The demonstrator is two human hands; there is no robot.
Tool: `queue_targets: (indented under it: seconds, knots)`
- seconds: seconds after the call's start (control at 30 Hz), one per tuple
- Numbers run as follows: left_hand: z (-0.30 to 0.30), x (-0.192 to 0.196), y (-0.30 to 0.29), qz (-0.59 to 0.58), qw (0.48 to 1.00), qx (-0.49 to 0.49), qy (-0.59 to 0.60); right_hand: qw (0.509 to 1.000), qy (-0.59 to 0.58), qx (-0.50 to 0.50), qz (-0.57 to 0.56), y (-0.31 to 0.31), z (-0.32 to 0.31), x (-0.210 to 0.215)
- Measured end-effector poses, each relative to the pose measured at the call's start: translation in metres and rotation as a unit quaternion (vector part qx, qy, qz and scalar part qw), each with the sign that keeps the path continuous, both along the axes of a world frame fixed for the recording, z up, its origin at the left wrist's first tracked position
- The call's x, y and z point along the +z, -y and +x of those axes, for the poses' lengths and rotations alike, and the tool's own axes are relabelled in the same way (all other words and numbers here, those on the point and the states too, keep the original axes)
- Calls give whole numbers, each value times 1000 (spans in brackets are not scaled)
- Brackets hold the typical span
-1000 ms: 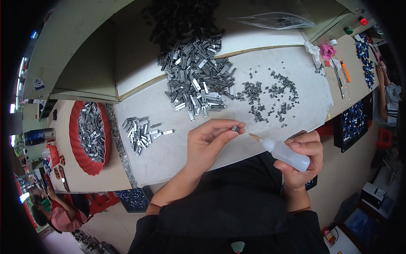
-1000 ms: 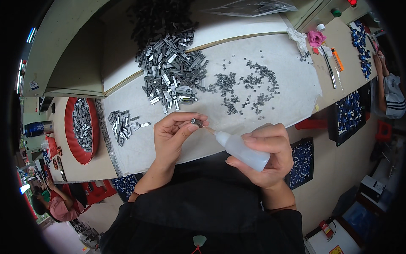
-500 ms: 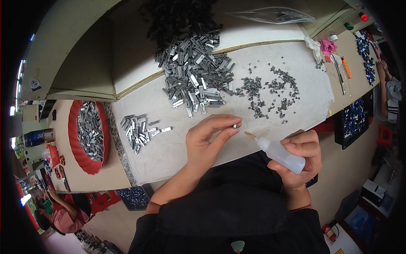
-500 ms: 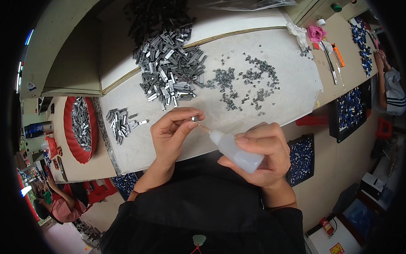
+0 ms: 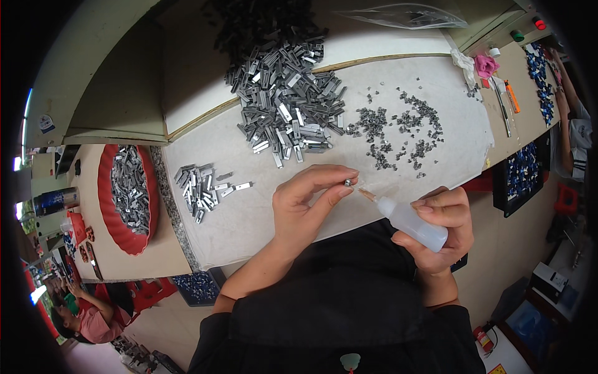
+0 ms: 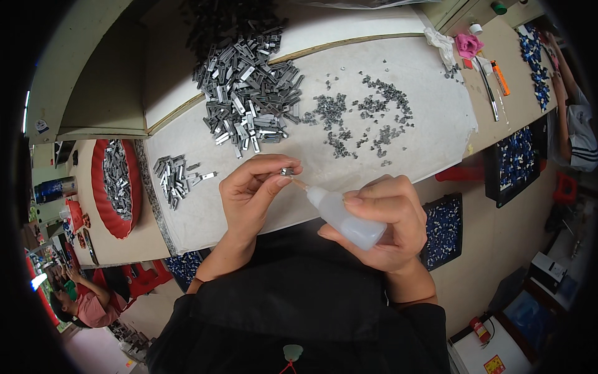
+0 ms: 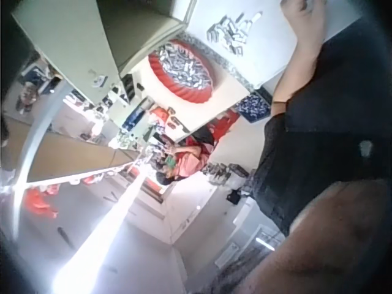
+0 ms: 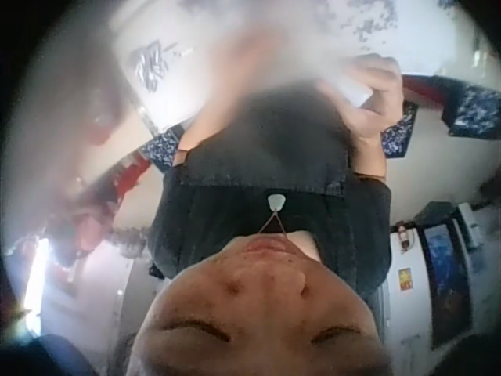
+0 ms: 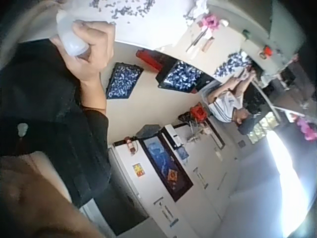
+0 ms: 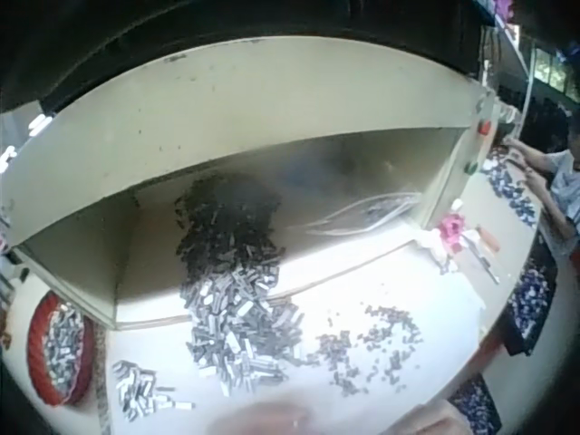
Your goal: The person applies glue from a glue bottle to small metal components and then assembles them by hand.
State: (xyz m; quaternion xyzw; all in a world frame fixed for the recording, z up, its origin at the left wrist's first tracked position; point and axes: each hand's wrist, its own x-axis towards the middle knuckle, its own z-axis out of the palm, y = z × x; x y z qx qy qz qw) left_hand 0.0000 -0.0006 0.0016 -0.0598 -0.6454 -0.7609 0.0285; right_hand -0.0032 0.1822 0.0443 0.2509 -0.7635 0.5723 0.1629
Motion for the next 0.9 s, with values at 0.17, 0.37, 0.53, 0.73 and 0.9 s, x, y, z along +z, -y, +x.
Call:
queue_targets:
  seconds: [0.17, 0.37, 0.53, 0.73, 0.9]
  knots:
    - [0, 0, 0, -5, 1000, 0, 3, 1000, -6, 6, -1, -1, -1, -1]
    - [0, -1, 0, 12, 1000, 15, 2, 997, 33, 3, -73, -6, -1, -2]
    - [0, 0, -1, 38, 998, 43, 4, 986, 107, -26, -127, -31, -21, -13]
    - [1, 0, 0, 30, 999, 45, 10, 964, 259, -33, -43, -40, -61, -23]
    - [1, 0, 0, 25, 998, 49, 18, 958, 283, -43, -8, -48, -76, -31]
